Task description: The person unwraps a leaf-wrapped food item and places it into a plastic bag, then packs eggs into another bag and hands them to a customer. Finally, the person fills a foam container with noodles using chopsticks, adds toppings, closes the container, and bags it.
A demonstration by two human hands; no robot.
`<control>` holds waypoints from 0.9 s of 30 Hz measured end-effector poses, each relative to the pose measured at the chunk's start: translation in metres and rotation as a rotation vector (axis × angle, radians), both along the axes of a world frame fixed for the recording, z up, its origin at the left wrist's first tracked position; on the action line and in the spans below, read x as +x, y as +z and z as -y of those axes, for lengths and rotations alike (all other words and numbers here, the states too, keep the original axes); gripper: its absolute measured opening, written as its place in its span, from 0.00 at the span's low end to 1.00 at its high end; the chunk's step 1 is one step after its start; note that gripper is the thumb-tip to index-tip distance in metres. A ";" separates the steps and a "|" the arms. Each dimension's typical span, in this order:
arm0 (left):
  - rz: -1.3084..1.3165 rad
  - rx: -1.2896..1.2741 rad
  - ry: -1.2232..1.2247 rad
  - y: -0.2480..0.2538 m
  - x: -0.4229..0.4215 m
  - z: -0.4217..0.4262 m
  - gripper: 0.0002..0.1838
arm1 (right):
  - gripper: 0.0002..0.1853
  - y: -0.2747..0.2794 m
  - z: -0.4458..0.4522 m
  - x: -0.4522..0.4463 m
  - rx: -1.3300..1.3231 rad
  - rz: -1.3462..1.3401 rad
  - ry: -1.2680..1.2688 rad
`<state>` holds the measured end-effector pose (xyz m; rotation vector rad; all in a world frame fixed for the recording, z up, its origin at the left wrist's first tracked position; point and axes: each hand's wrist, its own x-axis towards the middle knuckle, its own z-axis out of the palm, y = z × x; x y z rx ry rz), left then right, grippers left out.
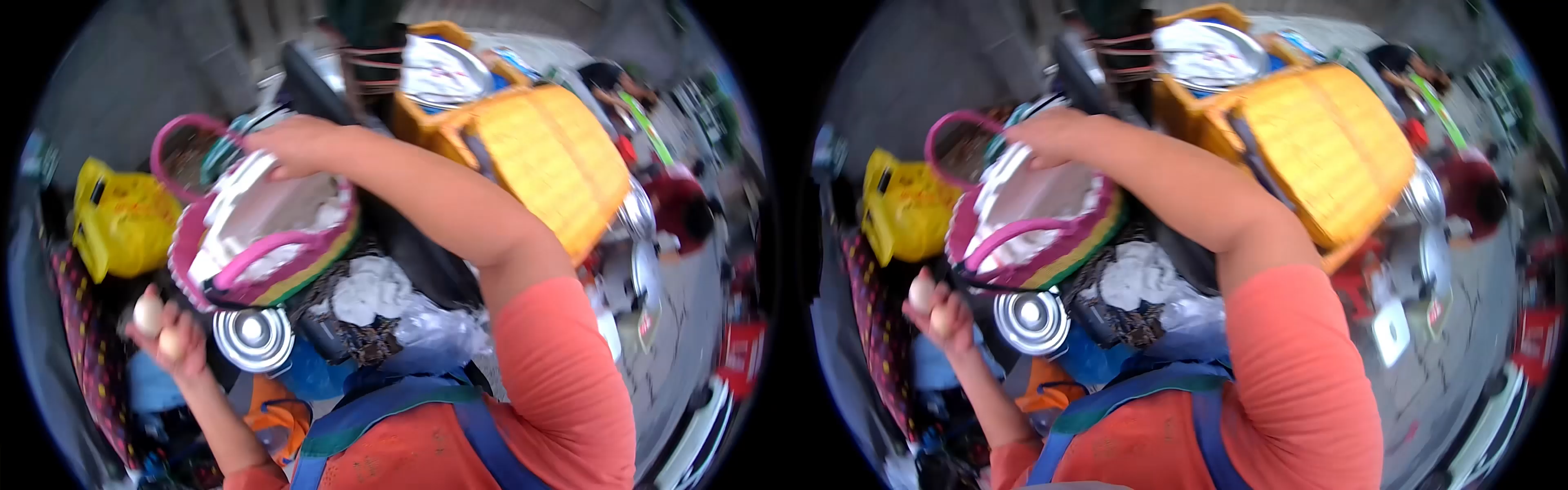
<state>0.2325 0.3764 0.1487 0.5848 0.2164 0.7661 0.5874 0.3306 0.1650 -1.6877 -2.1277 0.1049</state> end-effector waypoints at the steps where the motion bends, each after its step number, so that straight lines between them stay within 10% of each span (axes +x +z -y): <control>1: 0.130 0.081 -0.090 -0.007 -0.001 0.001 0.34 | 0.23 0.021 0.019 0.002 -0.111 0.049 -0.048; 3: 0.258 0.182 -0.233 -0.012 0.002 0.015 0.35 | 0.35 0.025 0.057 0.014 0.023 0.094 -0.095; 17: 0.414 0.747 -0.366 0.093 0.073 0.215 0.33 | 0.25 0.023 0.513 -0.032 0.673 -0.196 -0.687; 27: 0.177 0.414 -0.524 0.063 0.192 0.472 0.32 | 0.13 -0.163 0.825 -0.156 0.071 -0.900 -1.270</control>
